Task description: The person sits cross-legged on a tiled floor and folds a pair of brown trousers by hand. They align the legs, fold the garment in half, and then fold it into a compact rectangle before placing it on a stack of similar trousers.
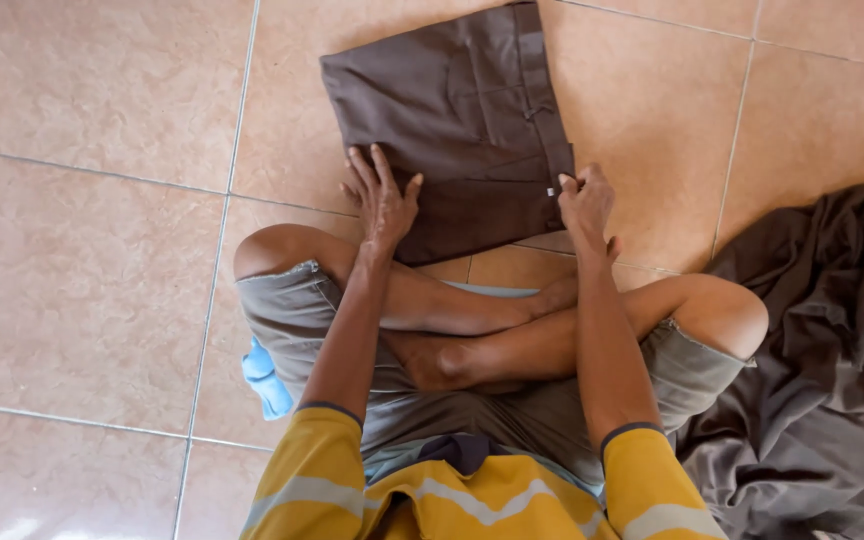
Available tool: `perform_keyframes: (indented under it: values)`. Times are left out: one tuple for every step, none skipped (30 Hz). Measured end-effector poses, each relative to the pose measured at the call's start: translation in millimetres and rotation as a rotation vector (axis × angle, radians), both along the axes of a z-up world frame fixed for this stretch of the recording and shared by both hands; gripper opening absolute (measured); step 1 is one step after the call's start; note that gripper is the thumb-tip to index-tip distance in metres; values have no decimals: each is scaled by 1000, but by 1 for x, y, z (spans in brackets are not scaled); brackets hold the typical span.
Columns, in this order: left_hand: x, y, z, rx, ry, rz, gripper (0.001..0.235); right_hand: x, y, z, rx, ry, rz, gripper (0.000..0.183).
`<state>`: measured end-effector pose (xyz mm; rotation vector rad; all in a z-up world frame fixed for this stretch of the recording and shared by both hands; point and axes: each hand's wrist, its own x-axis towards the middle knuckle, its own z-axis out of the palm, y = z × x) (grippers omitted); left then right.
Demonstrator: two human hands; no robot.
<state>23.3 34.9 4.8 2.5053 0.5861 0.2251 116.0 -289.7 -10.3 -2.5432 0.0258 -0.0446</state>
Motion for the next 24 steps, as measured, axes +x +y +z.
perform_keyframes:
  values:
    - [2,-2,-11,94,30,-22,90,5,-5,-14,7,-33,-39,25]
    - [6,-3,-21,189,60,-43,96,12,-9,-27,16,-67,-77,28]
    - [11,0,-21,193,60,-31,96,13,-18,-37,20,-67,-65,28]
    - [14,4,-21,182,23,-81,96,15,-24,-47,-10,33,-35,30]
    - [17,9,-21,171,-15,-130,97,18,-30,-56,-41,133,-4,32]
    - [21,16,-26,174,-18,-113,97,5,-28,-47,-40,128,13,32]
    - [25,24,-32,199,-56,-207,98,-7,-27,-38,-126,302,-16,34]
    - [30,28,-37,221,-94,-306,98,-20,-30,-28,-218,474,-53,36]
    - [30,26,-34,221,-98,-295,98,-38,-21,-15,-222,468,-43,36]
    - [29,27,-31,241,-128,-290,98,-55,-11,-4,-820,5,35,33]
    - [27,27,-29,261,-158,-285,98,-73,-1,7,-1381,-507,105,34]
    - [27,27,-29,266,-154,-270,98,-67,21,25,-1374,-517,117,34]
    - [26,26,-29,283,-142,-271,98,-62,43,43,-940,-452,95,54]
    - [26,25,-29,299,-128,-273,98,-57,64,61,-509,-371,73,76]
    - [23,25,-29,301,-123,-260,98,-55,67,40,-505,-372,86,76]
    - [24,25,-27,307,-117,-261,99,-48,70,19,-611,-511,69,78]
    - [25,26,-26,313,-110,-263,100,-42,73,-1,-714,-652,51,85]
    - [27,26,-26,314,-105,-249,100,-37,66,-20,-709,-654,65,85]
    - [28,26,-26,309,-108,-249,99,-31,60,-39,-726,-610,55,82]
    - [25,26,-26,305,-106,-255,98,-31,52,-59,-745,-558,43,79]
    - [23,25,-31,305,-95,-246,98,-36,51,-59,-741,-554,56,79]
    - [27,26,-33,306,-111,-247,99,-34,53,-56,-716,-552,65,80]
    - [30,27,-33,307,-126,-248,99,-33,54,-52,-692,-550,75,81]
    - [30,27,-31,311,-130,-236,99,-32,53,-54,-687,-559,82,81]
